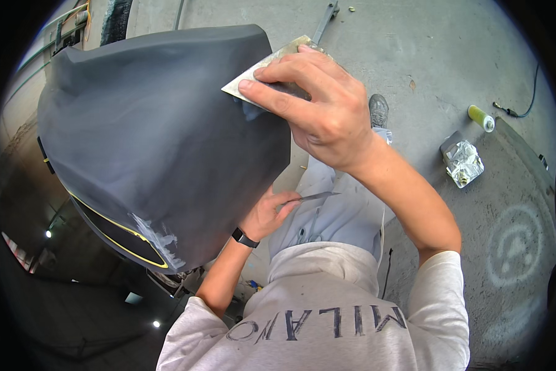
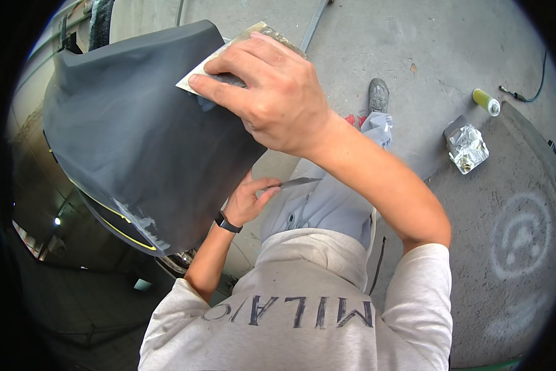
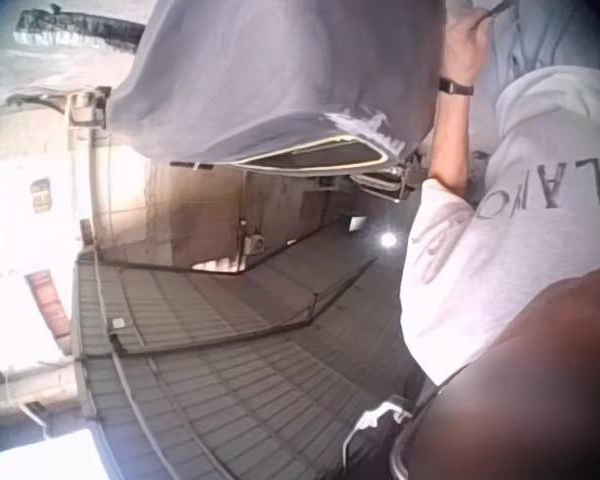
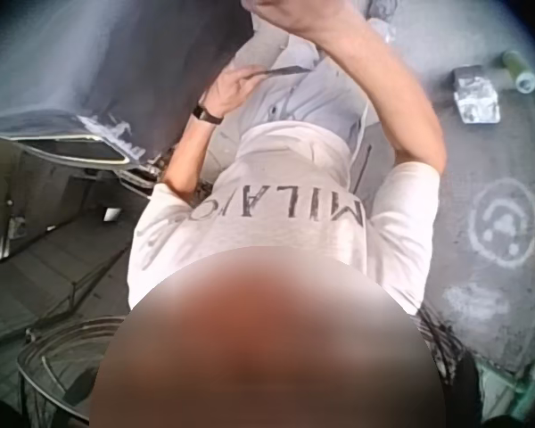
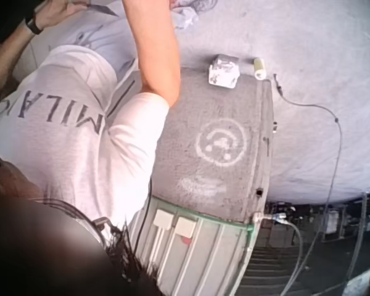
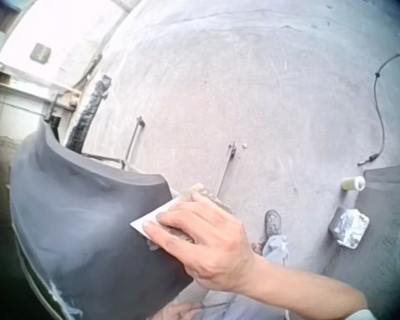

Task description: The person sands a car bumper mounted on a stand using a sanding block and a scraper. They move around the bumper, sanding different sections and occasionally scraping the surface.

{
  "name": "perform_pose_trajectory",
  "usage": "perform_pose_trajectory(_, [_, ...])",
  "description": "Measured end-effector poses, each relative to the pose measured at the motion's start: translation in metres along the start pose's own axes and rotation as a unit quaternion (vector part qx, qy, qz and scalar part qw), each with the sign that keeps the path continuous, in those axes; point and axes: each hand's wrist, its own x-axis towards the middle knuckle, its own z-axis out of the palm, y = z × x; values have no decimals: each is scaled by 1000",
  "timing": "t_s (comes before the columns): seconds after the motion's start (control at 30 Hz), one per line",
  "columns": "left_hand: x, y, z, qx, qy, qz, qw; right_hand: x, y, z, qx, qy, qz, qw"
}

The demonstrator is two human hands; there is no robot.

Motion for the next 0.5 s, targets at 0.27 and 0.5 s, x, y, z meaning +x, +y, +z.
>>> perform_pose_trajectory(0.27, [-2, 2, 0, 5, -14, 19, 1000, -31, -11, 8, 22, -16, 37, 999])
perform_pose_trajectory(0.5, [1, -1, -2, 11, 10, 55, 998, -56, -24, 11, 52, -17, 67, 996])
